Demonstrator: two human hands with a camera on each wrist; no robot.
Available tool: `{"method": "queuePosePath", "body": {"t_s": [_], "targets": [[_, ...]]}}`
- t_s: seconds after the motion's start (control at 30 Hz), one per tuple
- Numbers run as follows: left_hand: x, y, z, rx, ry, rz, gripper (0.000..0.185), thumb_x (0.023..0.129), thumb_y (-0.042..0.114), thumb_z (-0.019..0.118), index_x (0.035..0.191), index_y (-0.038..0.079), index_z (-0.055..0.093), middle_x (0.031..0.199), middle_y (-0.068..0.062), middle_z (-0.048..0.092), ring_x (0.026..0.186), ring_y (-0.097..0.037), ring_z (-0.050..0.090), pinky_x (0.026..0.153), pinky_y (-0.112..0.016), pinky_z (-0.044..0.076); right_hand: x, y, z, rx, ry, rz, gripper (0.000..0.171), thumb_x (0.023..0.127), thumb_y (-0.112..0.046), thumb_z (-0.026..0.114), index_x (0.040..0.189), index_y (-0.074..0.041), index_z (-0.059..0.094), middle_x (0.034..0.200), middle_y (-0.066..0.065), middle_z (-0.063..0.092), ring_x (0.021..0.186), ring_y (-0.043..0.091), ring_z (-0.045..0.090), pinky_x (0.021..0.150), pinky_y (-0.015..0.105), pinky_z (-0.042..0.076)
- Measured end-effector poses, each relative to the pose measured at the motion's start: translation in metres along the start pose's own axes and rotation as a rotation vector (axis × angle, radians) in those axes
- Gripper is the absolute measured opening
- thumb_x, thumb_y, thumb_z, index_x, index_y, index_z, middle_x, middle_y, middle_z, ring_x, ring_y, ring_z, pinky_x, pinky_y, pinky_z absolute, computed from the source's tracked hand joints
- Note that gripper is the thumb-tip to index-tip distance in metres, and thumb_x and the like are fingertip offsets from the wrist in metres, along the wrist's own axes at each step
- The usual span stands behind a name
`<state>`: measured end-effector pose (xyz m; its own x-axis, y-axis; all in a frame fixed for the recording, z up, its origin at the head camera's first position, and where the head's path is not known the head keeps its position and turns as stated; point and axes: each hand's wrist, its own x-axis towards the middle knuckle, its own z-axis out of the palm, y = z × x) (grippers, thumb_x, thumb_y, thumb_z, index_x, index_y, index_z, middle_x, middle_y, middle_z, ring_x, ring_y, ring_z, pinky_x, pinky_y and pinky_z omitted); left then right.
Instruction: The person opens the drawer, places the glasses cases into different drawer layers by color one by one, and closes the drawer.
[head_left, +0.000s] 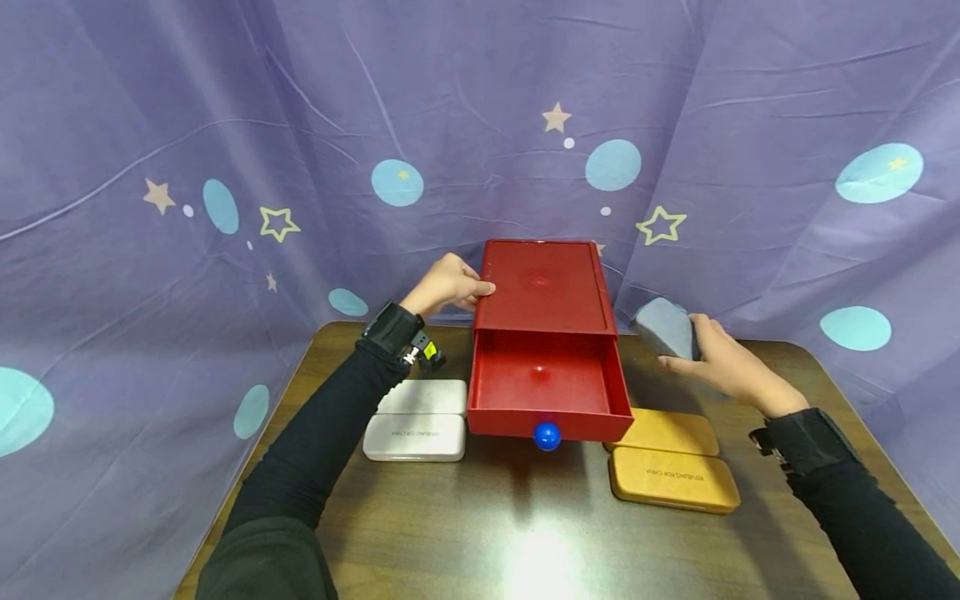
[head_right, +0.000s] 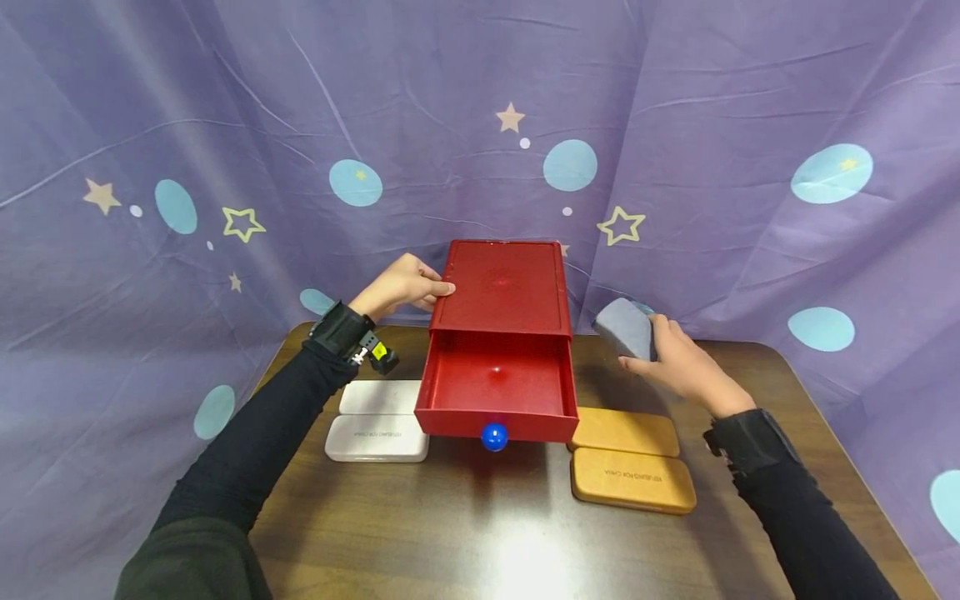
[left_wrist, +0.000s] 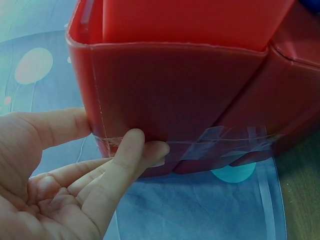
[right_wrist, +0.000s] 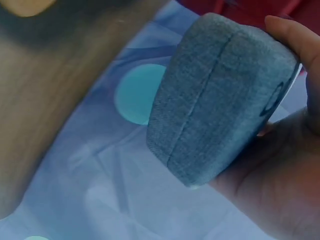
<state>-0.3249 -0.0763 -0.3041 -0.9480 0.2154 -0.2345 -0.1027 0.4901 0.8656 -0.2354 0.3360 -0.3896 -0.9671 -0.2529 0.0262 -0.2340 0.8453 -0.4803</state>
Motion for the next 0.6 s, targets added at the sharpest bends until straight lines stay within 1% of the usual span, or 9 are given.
{"method": "queuePosePath", "body": {"t_s": [0.1, 0.2, 0.33, 0.37, 0.47, 0.6], "targets": [[0.0, 0.0, 0.0, -0.002, -0.001, 0.005, 0.037, 0.09, 0.009, 0.078, 0.117, -0.014, 0.068, 0.113, -0.026, 0.073, 0.086, -0.027, 0.078, 0.078, -0.035, 0.066, -0.004, -0.01, -0.008, 0.013, 0.053, -0.016, 0.081, 0.096, -0.039, 0.071, 0.142, 0.013, 0.029, 0.12, 0.028, 0.047, 0.102, 0.037, 0.05, 0.078, 0.042, 0.047], [0.001, -0.001, 0.0, -0.001, 0.001, 0.007, 0.037, 0.09, 0.009, 0.077, 0.117, -0.014, 0.068, 0.113, -0.026, 0.073, 0.086, -0.027, 0.078, 0.075, -0.032, 0.066, -0.005, -0.02, -0.016, 0.018, 0.101, -0.037, 0.082, 0.096, -0.038, 0.071, 0.143, 0.013, 0.028, 0.12, 0.028, 0.046, 0.101, 0.037, 0.05, 0.077, 0.041, 0.047], [0.002, -0.002, 0.0, 0.004, 0.002, 0.009, 0.037, 0.09, 0.009, 0.077, 0.117, -0.014, 0.068, 0.113, -0.026, 0.073, 0.084, -0.025, 0.077, 0.074, -0.031, 0.066, -0.007, -0.034, -0.026, 0.024, 0.141, -0.04, 0.087, 0.095, -0.037, 0.072, 0.149, 0.012, 0.024, 0.124, 0.029, 0.045, 0.104, 0.038, 0.049, 0.08, 0.047, 0.045], [0.002, -0.002, 0.0, 0.003, 0.002, 0.01, 0.036, 0.09, 0.009, 0.077, 0.116, -0.014, 0.068, 0.112, -0.026, 0.073, 0.083, -0.025, 0.077, 0.074, -0.031, 0.066, -0.008, -0.038, -0.029, 0.027, 0.153, -0.041, 0.087, 0.095, -0.037, 0.072, 0.149, 0.011, 0.024, 0.125, 0.028, 0.045, 0.105, 0.038, 0.049, 0.081, 0.046, 0.045], [0.003, -0.002, 0.001, 0.003, 0.002, 0.006, 0.036, 0.09, 0.009, 0.077, 0.116, -0.014, 0.068, 0.113, -0.026, 0.073, 0.079, -0.022, 0.076, 0.076, -0.033, 0.066, -0.01, -0.049, -0.035, 0.043, 0.181, -0.051, 0.088, 0.094, -0.036, 0.073, 0.151, 0.008, 0.024, 0.129, 0.028, 0.044, 0.108, 0.039, 0.048, 0.084, 0.047, 0.043], [0.004, -0.002, 0.001, -0.004, -0.001, 0.001, 0.037, 0.09, 0.009, 0.077, 0.118, -0.014, 0.067, 0.113, -0.027, 0.073, 0.082, -0.025, 0.077, 0.085, -0.04, 0.064, -0.014, -0.064, -0.042, 0.08, 0.206, -0.083, 0.088, 0.093, -0.033, 0.075, 0.153, 0.005, 0.022, 0.134, 0.028, 0.042, 0.112, 0.038, 0.046, 0.087, 0.04, 0.039]]}}
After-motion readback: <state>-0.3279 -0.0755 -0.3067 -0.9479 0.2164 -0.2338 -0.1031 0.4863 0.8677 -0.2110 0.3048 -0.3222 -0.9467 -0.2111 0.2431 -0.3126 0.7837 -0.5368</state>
